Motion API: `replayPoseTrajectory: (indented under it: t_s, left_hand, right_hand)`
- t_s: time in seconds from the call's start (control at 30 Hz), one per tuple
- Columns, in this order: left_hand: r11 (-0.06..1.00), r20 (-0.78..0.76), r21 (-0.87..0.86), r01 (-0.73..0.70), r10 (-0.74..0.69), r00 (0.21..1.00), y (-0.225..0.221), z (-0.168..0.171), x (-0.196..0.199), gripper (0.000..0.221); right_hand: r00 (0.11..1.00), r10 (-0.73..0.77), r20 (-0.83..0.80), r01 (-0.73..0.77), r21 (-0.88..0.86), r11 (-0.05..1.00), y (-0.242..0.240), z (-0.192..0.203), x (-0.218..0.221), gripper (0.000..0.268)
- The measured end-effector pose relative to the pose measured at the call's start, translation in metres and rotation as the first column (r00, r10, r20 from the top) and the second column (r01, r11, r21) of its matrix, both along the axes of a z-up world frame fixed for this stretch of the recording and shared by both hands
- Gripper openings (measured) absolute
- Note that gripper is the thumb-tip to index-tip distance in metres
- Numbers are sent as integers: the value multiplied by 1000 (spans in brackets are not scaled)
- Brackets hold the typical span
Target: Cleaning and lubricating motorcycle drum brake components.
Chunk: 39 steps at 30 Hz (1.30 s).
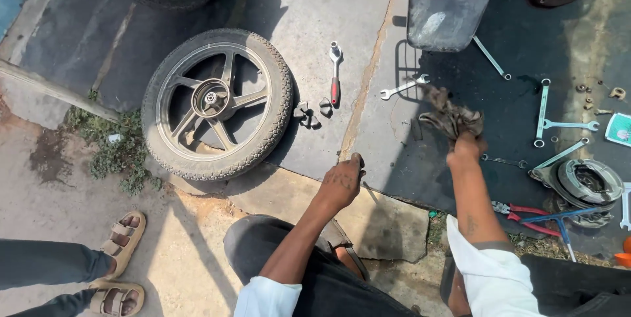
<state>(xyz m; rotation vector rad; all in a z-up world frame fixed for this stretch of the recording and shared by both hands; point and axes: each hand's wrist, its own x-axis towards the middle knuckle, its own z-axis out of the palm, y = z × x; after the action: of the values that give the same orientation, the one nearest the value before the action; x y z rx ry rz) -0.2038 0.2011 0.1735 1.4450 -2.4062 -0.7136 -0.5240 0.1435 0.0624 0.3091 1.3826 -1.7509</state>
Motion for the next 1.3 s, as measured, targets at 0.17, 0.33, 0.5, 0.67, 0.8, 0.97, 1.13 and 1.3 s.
replayPoseTrajectory:
  t_s: [0.17,0.33,0.5,0.67,0.8,0.97,1.13,1.3]
  left_hand:
    - [980,-86,-159,121,-136,987,-10,24,-33,20]
    - [961,-122,-185,207,-232,965,-1,57,-51,25]
    - [865,-114,-361,349,-412,904,19,77,-55,32]
    - [849,-179,-399,346,-442,879,38,62,-55,38]
    - [811,-47,-474,343,-413,910,37,35,-54,36]
    - [849,204,-284,446,-401,893,42,-19,-47,28]
    - [913,130,-163,375,-357,925,53,-25,-42,22]
    - [938,39,-186,291,-289,956,52,-18,-33,24]
  right_hand:
    - [678,591,-438,-602,130,788,36,64,15,47]
    - [154,787,-597,-906,233,353,111,128,50,73]
    - [-13,531,-847,-791,333,513,142,130,57,77]
    - [-178,265,-948,-740,306,599,154,107,75,80]
    - [119,343,-932,-825,99,556,154,64,84,74]
    - [-19,463,-886,-845,262,467,153,28,108,58]
    - [16,557,-830,-840,291,458,167,-6,122,51]
    - [-96,346,-933,-808,276,520,151,-4,130,49]
